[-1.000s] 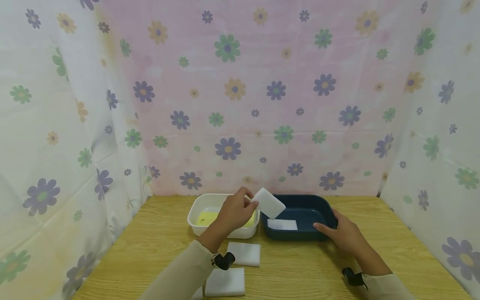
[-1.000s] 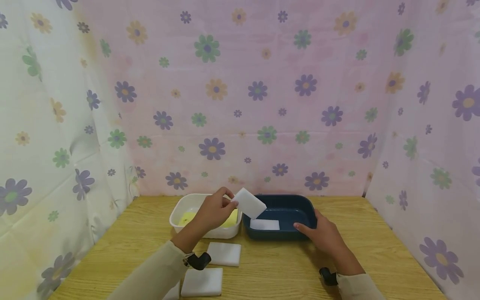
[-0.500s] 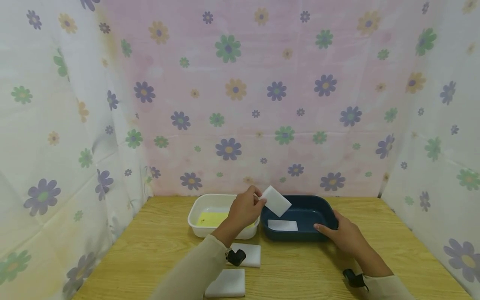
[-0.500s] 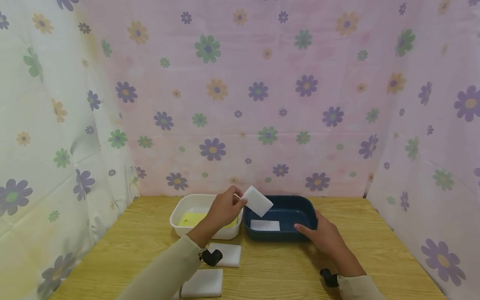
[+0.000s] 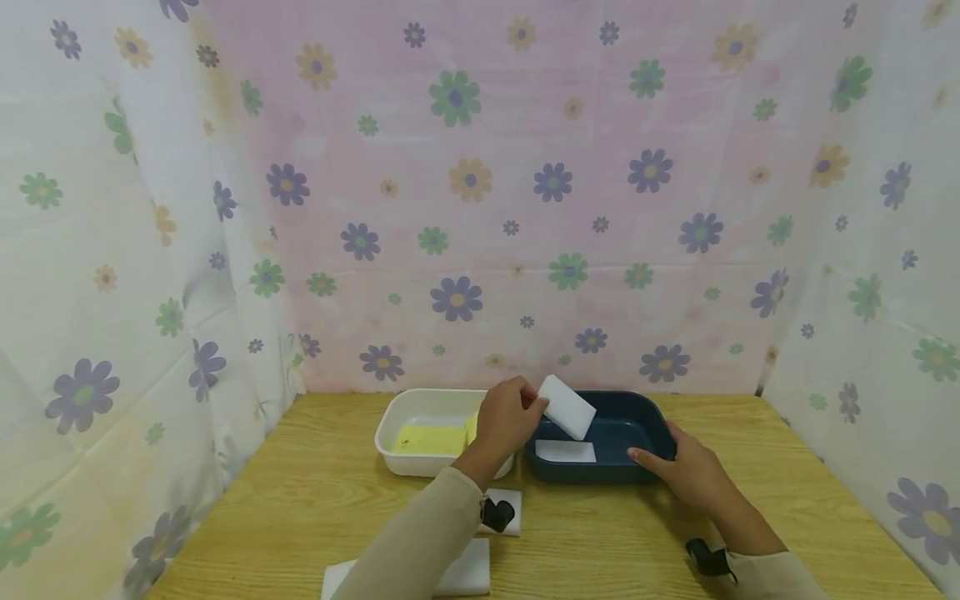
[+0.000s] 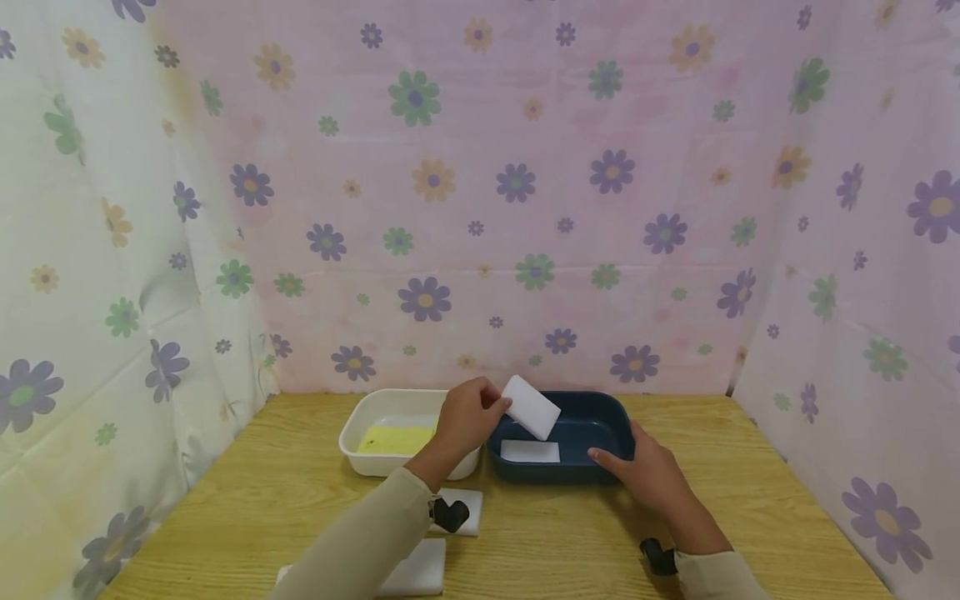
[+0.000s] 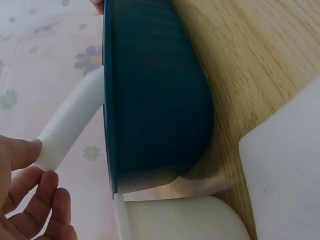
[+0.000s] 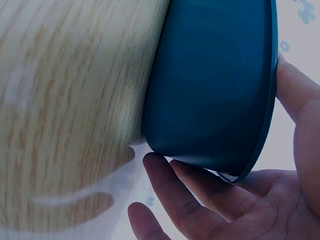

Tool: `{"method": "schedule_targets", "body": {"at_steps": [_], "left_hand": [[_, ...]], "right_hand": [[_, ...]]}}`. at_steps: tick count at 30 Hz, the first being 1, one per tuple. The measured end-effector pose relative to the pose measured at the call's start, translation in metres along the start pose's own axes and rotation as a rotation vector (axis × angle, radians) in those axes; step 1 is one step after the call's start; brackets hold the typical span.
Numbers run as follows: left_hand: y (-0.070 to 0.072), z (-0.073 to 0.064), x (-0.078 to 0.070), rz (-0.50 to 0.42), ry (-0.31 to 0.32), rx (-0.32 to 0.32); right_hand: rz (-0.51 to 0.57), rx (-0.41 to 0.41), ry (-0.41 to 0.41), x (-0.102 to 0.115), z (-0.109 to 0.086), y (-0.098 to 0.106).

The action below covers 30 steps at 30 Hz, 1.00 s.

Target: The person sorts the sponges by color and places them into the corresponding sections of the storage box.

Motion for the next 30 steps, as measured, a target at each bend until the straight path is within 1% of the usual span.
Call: {"method": "schedule_targets", "body": {"at_steps": [3,8,12,15,19,25,30], "left_hand": [[-0.004,0.002,-0.002,0.018,0.015,-0.022],[-0.012,0.006,-0.002,0.124,0.032,-0.042],[-0.020,0.010,0.000,0.201,0.043,-0.037],[-0.024,0.014,0.001,0.249,0.041,-0.033],[-0.028,0.016,0.000,0.306,0.016,-0.031],[-0.034,0.018,-0.002,0.407,-0.018,-0.004],[-0.037,0.019,-0.005,0.469,-0.025,0.038]], "right_hand": [[0.002,0.001,0.002,0.000,0.000,0.001],[0.009,0.009,0.002,0.000,0.001,0.001],[0.009,0.018,-0.008,-0.001,0.000,0.001],[0.008,0.016,-0.004,-0.001,0.001,0.001],[0.011,0.009,0.008,0.000,0.001,0.000],[0.021,0.008,0.021,0.000,-0.001,0.001],[0.021,0.005,0.023,-0.002,-0.001,0.001]]}}
Point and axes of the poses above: each hand's wrist, its own z-axis towards the middle knuckle, its own y-axis out of the back of the hand, x = y × z, the point moved 2 cm from there along z, towards the middle knuckle, and after that the axes turned 6 degrees about -x, right-handed, at the moved point
